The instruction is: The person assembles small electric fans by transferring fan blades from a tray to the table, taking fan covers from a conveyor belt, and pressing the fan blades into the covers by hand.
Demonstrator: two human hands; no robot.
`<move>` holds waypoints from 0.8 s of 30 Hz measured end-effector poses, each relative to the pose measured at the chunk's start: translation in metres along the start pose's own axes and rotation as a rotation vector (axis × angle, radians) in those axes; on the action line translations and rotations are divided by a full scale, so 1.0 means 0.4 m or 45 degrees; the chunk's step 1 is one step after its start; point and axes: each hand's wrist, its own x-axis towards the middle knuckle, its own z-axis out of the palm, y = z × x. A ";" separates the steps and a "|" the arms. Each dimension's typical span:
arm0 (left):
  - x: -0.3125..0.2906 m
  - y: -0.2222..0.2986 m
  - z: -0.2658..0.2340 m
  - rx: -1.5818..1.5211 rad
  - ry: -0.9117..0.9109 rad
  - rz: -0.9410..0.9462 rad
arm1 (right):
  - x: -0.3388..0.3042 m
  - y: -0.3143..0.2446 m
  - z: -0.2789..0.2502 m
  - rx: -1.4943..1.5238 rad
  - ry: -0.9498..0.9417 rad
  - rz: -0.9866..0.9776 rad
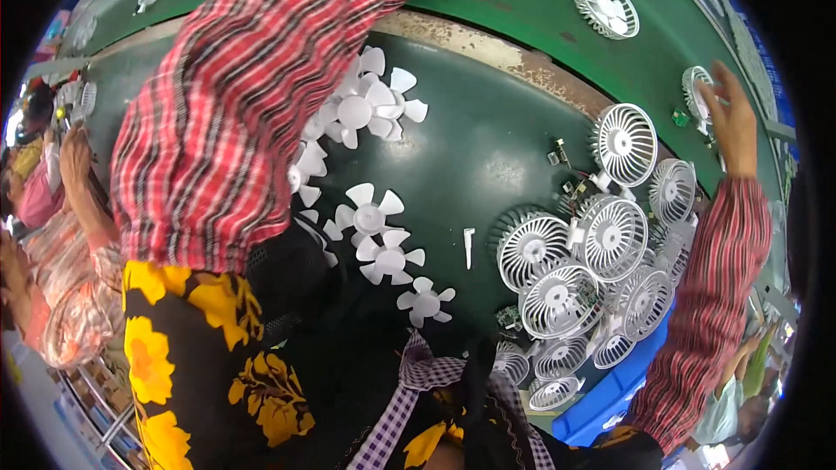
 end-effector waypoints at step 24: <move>-0.561 -0.124 -0.237 -2.045 -0.132 0.241 | -0.567 -0.730 0.164 0.395 -0.726 -1.068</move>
